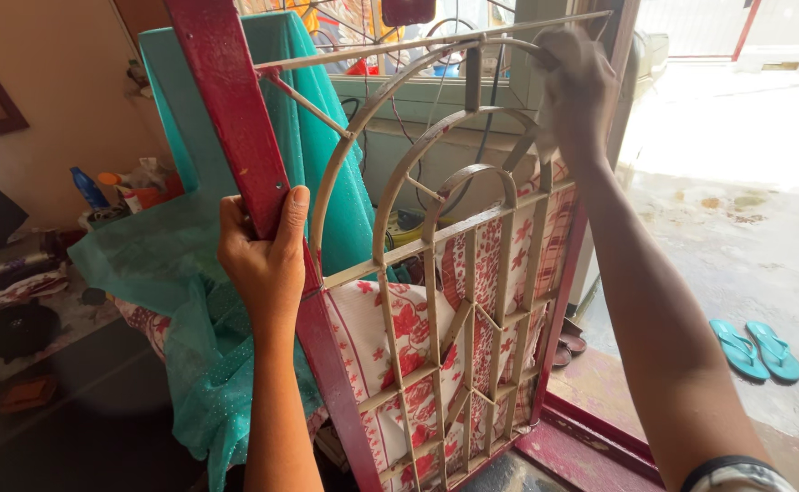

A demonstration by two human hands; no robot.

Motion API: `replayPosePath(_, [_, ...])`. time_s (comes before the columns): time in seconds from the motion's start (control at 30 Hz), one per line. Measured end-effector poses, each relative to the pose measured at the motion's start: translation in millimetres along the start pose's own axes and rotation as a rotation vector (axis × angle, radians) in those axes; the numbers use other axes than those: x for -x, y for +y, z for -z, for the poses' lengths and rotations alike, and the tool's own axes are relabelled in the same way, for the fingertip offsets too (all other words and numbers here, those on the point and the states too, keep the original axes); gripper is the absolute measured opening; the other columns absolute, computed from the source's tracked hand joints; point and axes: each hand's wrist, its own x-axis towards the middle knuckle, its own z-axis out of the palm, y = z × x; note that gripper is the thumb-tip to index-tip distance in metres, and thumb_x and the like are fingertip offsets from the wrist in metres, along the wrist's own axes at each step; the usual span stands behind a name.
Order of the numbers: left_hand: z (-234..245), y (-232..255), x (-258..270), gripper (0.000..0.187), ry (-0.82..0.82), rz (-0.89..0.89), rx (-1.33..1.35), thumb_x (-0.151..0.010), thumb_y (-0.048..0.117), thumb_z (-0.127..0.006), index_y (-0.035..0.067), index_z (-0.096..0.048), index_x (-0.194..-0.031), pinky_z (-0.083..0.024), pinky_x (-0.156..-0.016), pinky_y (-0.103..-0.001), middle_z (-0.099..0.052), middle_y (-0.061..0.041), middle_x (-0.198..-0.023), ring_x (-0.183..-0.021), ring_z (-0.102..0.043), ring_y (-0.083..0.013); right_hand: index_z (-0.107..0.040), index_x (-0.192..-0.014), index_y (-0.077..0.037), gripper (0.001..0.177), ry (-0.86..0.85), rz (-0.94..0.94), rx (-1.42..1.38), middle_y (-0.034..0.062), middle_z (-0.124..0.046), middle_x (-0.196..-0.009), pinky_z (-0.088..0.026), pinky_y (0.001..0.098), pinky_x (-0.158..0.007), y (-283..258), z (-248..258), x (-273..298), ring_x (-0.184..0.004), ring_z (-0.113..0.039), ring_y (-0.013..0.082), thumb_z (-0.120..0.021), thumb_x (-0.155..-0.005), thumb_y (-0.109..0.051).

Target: The person wipes a metal security gate with a white cloth, cleaning the various bars and decorative elements.

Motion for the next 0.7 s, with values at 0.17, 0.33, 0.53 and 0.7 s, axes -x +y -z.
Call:
replayPosePath(0.17, [-0.2, 0.6, -2.9, 0.036, -0.013, 0.003, -0.007, -0.097, 0.036, -0.079, 0.009, -0.055, -0.09, -0.052, -0.063, -0.025, -0.064, 0.0, -0.079, -0.069, -0.061, -0.0079, -0.066, -0.115, 0.001, 0.029, 0.597, -0.626, -0.956, 0.0126, -0.073, -0.095, -0.062, 0.037, -0.056, 69.5, 6.4, 10.8, -0.071, -0.075, 0.0249, -0.053, -0.093, -0.014])
replayPosePath(0.33, [-1.5, -2.3, -2.4, 0.036, 0.003, 0.012, 0.011, -0.099, 0.033, -0.08, 0.007, -0.055, -0.093, -0.05, -0.066, -0.025, -0.063, 0.001, -0.083, -0.073, -0.058, -0.007, -0.055, -0.143, -0.025, 0.043, 0.011, -0.152, 0.527, 0.0113, -0.068, -0.133, -0.057, 0.0243, -0.089, 65.9, -20.0, 34.3, -0.114, -0.069, 0.0217, -0.053, -0.103, -0.01])
replayPosePath(0.53, [-1.4, -5.1, -3.3, 0.036, 0.004, -0.01, -0.001, -0.099, 0.032, -0.081, 0.007, -0.056, -0.094, -0.05, -0.069, -0.026, -0.063, 0.0, -0.086, -0.076, -0.059, -0.0075, -0.044, -0.152, -0.008, 0.04, -0.121, -0.504, -0.477, 0.0169, -0.066, -0.126, -0.057, 0.0421, -0.094, -6.4, 8.6, 40.9, -0.116, -0.069, 0.0277, -0.052, -0.114, -0.015])
replayPosePath(0.7, [-1.6, -7.4, -1.6, 0.038, 0.004, -0.007, -0.019, -0.101, 0.034, -0.081, 0.007, -0.056, -0.095, -0.051, -0.071, -0.026, -0.062, 0.0, -0.086, -0.077, -0.058, -0.008, -0.035, -0.148, 0.004, 0.053, -0.083, -0.293, -0.224, 0.0237, -0.063, -0.117, -0.054, 0.0472, -0.09, -17.9, 18.8, 72.6, -0.106, -0.066, 0.0368, -0.061, -0.109, -0.019])
